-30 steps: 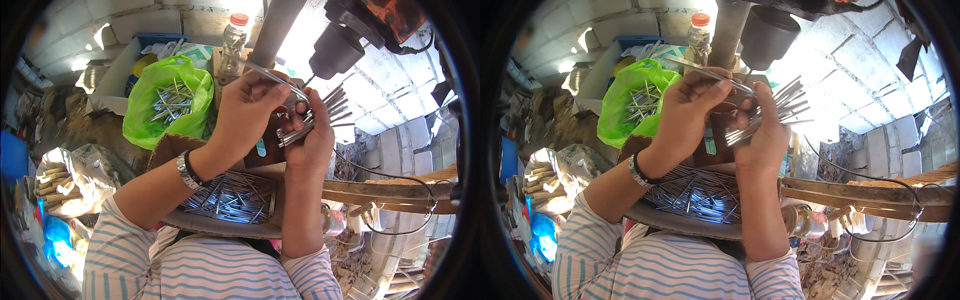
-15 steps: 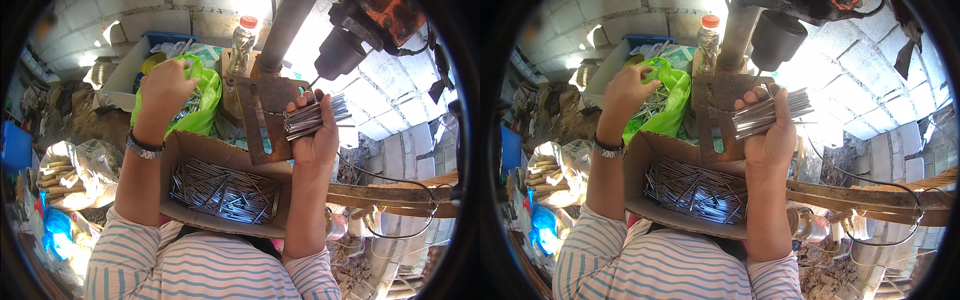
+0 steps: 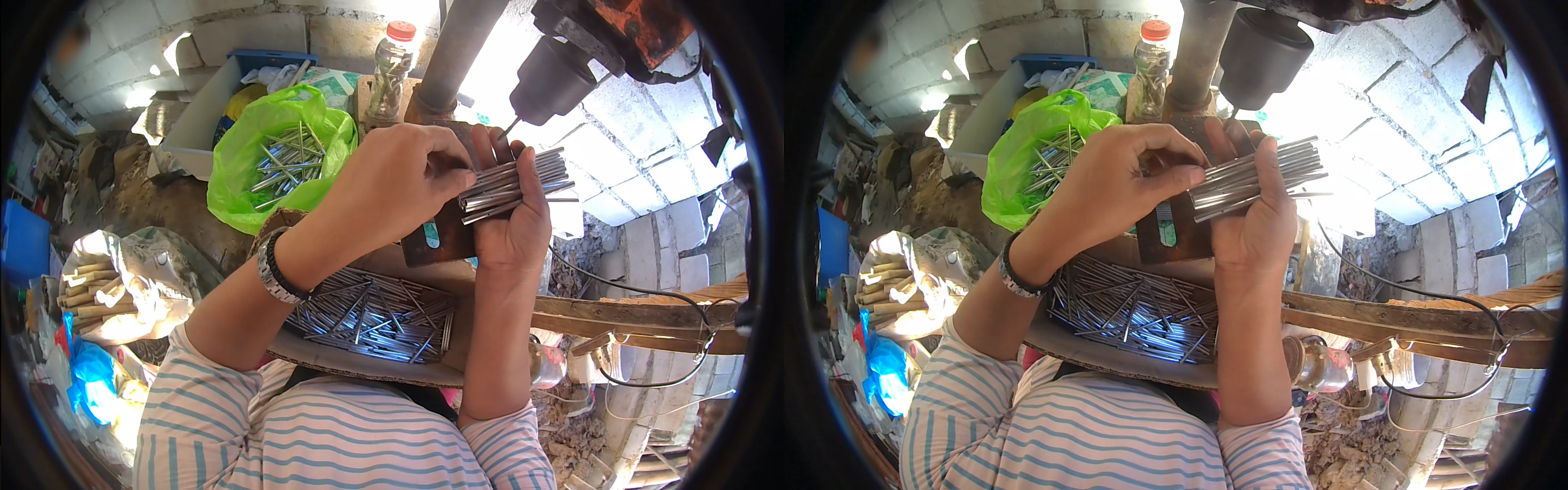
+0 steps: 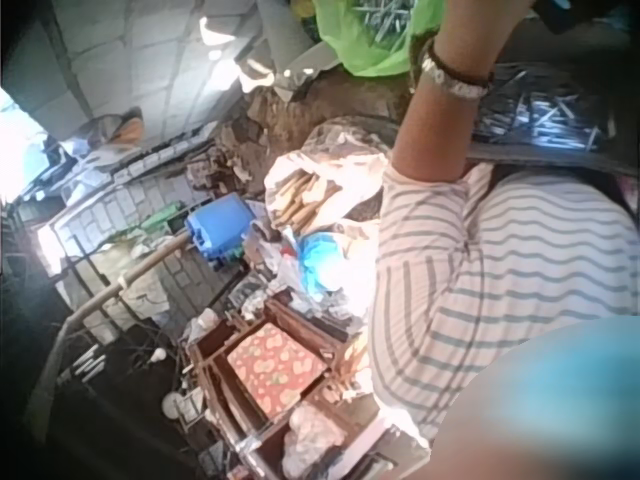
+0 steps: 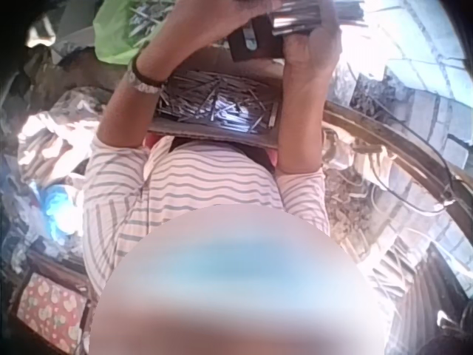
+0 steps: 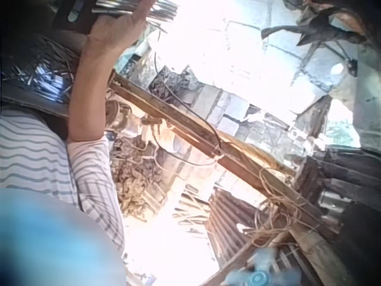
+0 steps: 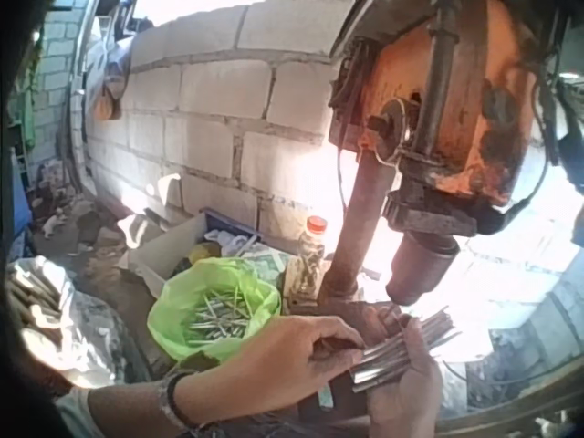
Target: The person holds a bundle of metal rods and repeatedly rubs the ends against a rotating deburring tool to smooth them. Finished rods are placed into a green plastic bag while unfinished rods remain in a cardboard box.
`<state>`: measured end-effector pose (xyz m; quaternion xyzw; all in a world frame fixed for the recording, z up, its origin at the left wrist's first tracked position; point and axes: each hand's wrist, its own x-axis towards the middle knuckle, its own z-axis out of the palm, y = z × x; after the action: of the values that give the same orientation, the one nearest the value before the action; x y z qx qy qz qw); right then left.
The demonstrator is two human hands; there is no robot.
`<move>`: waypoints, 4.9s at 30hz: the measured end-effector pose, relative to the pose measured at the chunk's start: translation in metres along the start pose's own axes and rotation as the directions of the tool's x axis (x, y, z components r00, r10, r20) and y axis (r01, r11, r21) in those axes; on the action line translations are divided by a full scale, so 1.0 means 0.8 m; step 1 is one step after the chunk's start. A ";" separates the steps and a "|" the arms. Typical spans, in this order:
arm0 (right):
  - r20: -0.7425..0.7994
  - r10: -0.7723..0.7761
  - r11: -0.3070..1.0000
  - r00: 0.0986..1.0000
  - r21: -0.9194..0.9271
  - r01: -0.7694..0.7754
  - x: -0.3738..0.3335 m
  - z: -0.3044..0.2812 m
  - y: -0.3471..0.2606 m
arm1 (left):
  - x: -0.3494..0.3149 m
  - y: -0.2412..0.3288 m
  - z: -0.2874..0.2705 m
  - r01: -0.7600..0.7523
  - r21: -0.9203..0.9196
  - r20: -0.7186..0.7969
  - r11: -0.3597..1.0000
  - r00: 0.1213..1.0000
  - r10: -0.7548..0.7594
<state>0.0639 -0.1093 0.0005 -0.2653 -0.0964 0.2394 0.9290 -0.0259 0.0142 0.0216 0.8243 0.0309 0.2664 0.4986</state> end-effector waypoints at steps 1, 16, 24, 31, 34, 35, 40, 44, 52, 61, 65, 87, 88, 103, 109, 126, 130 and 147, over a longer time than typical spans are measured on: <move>0.006 -0.002 1.000 1.000 0.007 0.002 0.000 0.000 0.000 | 0.001 -0.001 0.000 0.031 -0.041 0.025 0.999 0.999 -0.030; -0.041 -0.029 0.998 0.999 -0.053 0.027 -0.005 0.001 0.001 | 0.003 -0.010 0.020 0.143 -0.570 0.017 0.809 0.986 -0.163; -0.059 -0.118 0.970 0.991 -0.220 0.102 -0.008 0.008 0.003 | 0.006 -0.016 0.036 0.072 -0.771 -0.064 0.633 0.980 -0.190; -0.071 -0.130 0.974 0.989 -0.197 0.114 -0.008 0.010 0.003 | 0.004 -0.010 0.039 0.073 -0.826 -0.079 0.560 0.967 -0.243; -0.073 -0.134 0.975 0.988 -0.186 0.119 -0.007 0.008 0.004 | 0.005 -0.011 0.040 0.051 -0.817 -0.094 0.574 0.971 -0.219; -0.069 -0.139 0.976 0.988 -0.180 0.125 -0.007 0.008 0.004 | 0.005 -0.011 0.040 0.055 -0.810 -0.090 0.584 0.972 -0.217; -0.072 -0.150 0.980 0.986 -0.145 0.138 -0.009 0.010 0.005 | 0.006 -0.013 0.042 0.028 -0.787 -0.122 0.616 0.972 -0.200; -0.065 -0.159 0.977 0.985 -0.158 0.147 -0.011 0.012 0.004 | 0.006 -0.015 0.042 0.033 -0.765 -0.126 0.643 0.972 -0.199; -0.047 -0.167 0.976 0.985 -0.152 0.159 -0.011 0.011 0.005 | 0.004 -0.015 0.041 0.060 -0.789 -0.086 0.611 0.975 -0.206; -0.056 -0.164 0.976 0.985 -0.153 0.154 -0.010 0.010 0.004 | 0.007 -0.016 0.046 0.009 -0.765 -0.162 0.644 0.965 -0.206; -0.064 -0.158 0.980 0.985 -0.130 0.149 -0.011 0.012 0.003 | 0.007 -0.015 0.046 0.007 -0.720 -0.179 0.694 0.964 -0.196; -0.070 -0.171 0.973 0.983 -0.167 0.158 -0.011 0.012 0.004 | 0.006 -0.013 0.044 0.008 -0.720 -0.172 0.694 0.966 -0.190; -0.071 -0.172 0.972 0.983 -0.172 0.158 -0.011 0.012 0.004 | 0.005 -0.013 0.044 0.002 -0.718 -0.176 0.696 0.967 -0.185; -0.056 -0.155 0.978 0.986 -0.147 0.146 -0.012 0.011 0.004 | 0.005 -0.016 0.044 0.033 -0.745 -0.126 0.666 0.974 -0.190; -0.057 -0.137 0.979 0.989 -0.159 0.126 -0.012 0.010 0.006 | 0.008 -0.014 0.043 0.044 -0.744 -0.110 0.666 0.976 -0.188; -0.070 -0.149 0.972 0.986 -0.193 0.133 -0.012 0.011 0.006 | 0.005 -0.012 0.044 0.007 -0.722 -0.164 0.691 0.970 -0.181; -0.085 -0.151 0.970 0.985 -0.205 0.131 -0.011 0.010 0.006 | 0.005 -0.012 0.044 0.015 -0.732 -0.155 0.681 0.970 -0.188; -0.067 -0.140 0.978 0.988 -0.167 0.127 -0.014 0.013 0.004 | 0.005 -0.014 0.044 -0.015 -0.752 -0.156 0.659 0.975 -0.157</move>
<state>0.0497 -0.1075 0.0067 -0.3423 -0.0969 0.1574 0.9212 -0.0030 -0.0072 0.0010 0.5117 0.0027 0.3200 0.7974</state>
